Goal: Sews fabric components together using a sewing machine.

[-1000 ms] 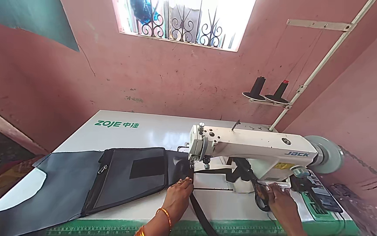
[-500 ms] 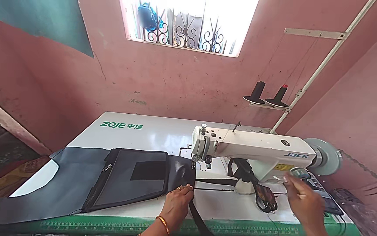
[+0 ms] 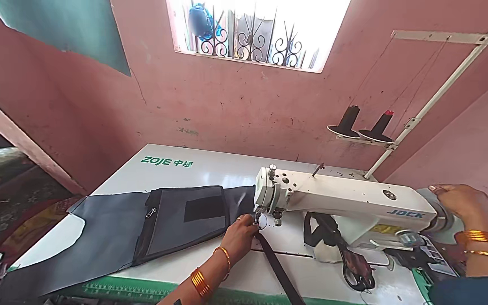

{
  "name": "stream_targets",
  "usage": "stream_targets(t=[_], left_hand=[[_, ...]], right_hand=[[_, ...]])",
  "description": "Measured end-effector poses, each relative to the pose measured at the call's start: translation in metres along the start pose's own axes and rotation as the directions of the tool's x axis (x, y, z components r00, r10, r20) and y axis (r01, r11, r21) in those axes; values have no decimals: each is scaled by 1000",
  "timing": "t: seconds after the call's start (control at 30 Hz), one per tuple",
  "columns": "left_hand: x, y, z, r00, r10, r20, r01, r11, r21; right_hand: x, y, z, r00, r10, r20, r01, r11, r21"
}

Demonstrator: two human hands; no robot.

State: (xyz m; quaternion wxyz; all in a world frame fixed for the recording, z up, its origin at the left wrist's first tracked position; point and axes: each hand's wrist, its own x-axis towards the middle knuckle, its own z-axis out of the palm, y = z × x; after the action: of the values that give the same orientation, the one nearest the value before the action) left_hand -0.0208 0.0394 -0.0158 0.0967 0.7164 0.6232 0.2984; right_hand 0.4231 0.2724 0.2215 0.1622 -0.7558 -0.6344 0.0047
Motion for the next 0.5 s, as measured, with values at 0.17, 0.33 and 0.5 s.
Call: stream_targets(t=[0.17, 0.33, 0.5], left_hand=[[-1, -2, 2, 997, 50, -59, -50, 999, 3], [0, -4, 4, 996, 65, -56, -64, 998, 15], [-4, -3, 7, 990, 93, -106, -92, 996, 15]], right_hand=[[-16, 3, 2, 996, 11, -89, -8, 1000, 29], [-15, 2, 4, 994, 50, -100, -44, 997, 61], [31, -32, 8, 978, 49, 205, 28, 934, -357]])
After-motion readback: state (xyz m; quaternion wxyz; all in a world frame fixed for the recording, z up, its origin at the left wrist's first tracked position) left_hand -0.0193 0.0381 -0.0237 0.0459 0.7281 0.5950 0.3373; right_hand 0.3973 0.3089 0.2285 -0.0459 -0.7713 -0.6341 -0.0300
